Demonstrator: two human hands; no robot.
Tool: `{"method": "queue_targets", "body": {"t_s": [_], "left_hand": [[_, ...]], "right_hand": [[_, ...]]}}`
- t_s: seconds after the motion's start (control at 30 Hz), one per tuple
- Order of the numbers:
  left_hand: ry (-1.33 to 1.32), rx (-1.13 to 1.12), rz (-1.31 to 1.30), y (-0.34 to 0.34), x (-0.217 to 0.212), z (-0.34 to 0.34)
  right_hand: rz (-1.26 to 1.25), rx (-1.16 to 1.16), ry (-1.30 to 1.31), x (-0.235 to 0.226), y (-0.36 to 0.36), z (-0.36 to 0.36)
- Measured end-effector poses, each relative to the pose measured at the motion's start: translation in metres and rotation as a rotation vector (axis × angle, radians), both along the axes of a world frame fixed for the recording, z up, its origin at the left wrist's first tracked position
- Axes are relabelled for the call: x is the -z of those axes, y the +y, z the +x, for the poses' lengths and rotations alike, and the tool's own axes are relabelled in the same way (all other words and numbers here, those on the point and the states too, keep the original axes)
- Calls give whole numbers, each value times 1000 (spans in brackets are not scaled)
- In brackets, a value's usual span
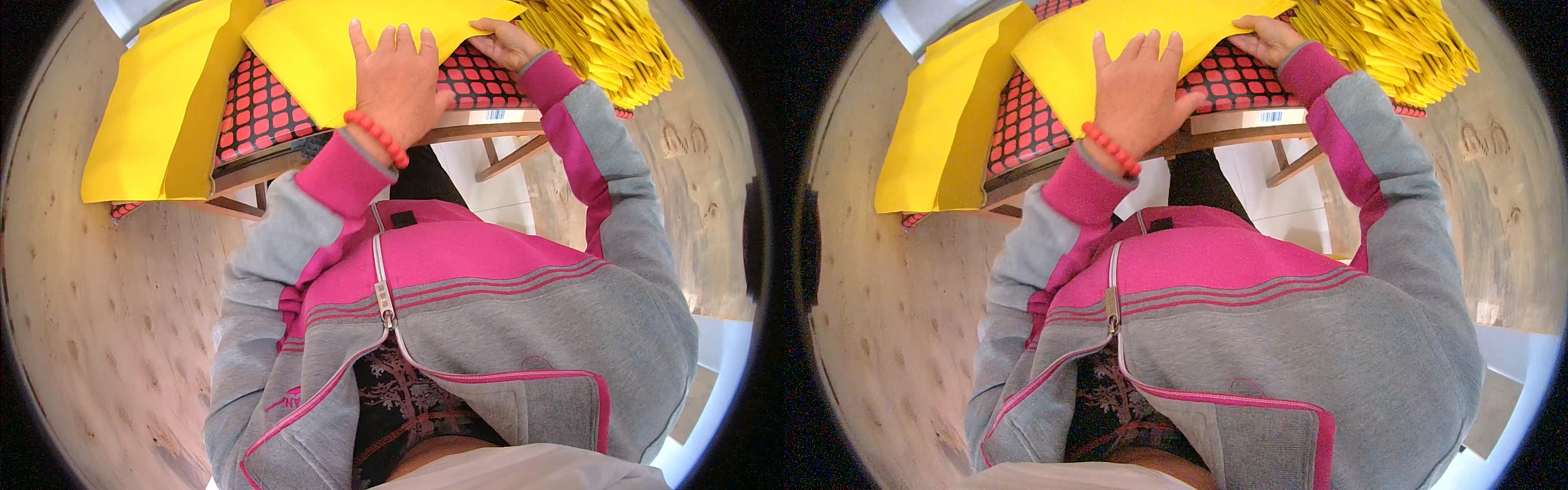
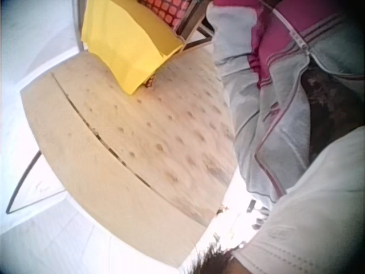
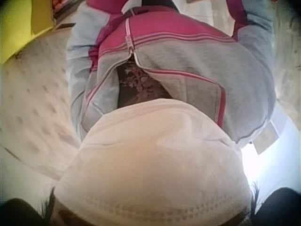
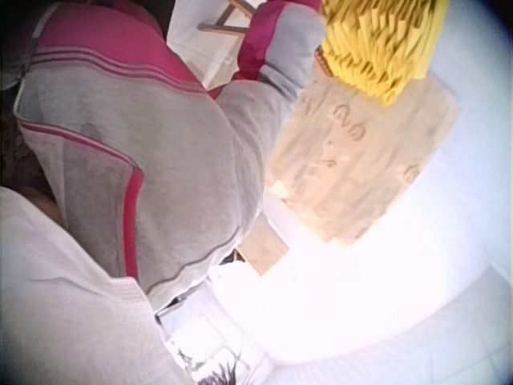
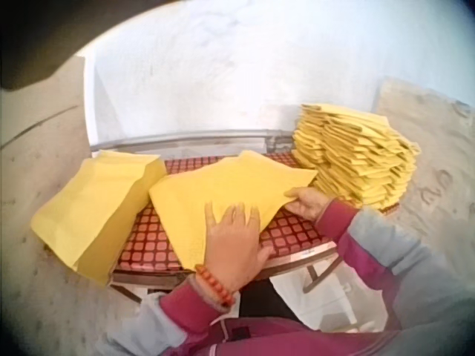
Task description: The person folds yellow paper sheets by hand on a patterned table, aligning edges and creasing folds. The person stacks the folded sheets into a growing pile on the table.
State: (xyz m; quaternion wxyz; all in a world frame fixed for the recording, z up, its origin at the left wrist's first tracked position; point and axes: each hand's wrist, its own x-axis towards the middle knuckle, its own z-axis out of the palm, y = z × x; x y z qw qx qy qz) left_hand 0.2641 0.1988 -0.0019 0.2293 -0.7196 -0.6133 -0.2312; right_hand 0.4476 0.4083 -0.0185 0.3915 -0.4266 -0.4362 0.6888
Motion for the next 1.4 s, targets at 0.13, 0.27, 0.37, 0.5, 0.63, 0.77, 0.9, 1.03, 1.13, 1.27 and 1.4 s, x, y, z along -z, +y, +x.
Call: {"method": "queue_targets", "body": {"t_s": [0.13, 0.27, 0.37, 0.5, 0.63, 0.77, 0.9, 1.03, 1.13, 1.27, 1.4], "left_hand": [[118, -155, -25, 25, 7, 7], [195, -154, -108, 25, 13, 3], [194, -122, -149, 14, 15, -7], [205, -95, -160, 4, 16, -16], [217, -46, -171, -1, 14, -22], [238, -19, -174, -2, 8, -24], [243, 12, -215, -5, 3, -20], [235, 38, -211, -11, -3, -26], [202, 48, -253, -13, -5, -36], [140, 102, -266, -16, -6, -49], [94, 64, -288, -27, -10, -75]], "right_hand": [[26, -25, 108, 8, -26, 3], [15, 3, 118, 5, -51, 13], [-14, -18, 96, 3, -66, 26], [-96, -220, 115, -6, -95, 44], [-207, -629, -66, -37, -146, 52], [749, -598, -376, -41, -191, 37], [1642, -249, -675, -23, -157, 8], [1656, -321, -882, 0, -130, 3], [1574, -338, -827, 8, -118, 15], [1513, -371, -798, 8, -98, 50], [1418, -389, -795, 1, -80, 88]]}}
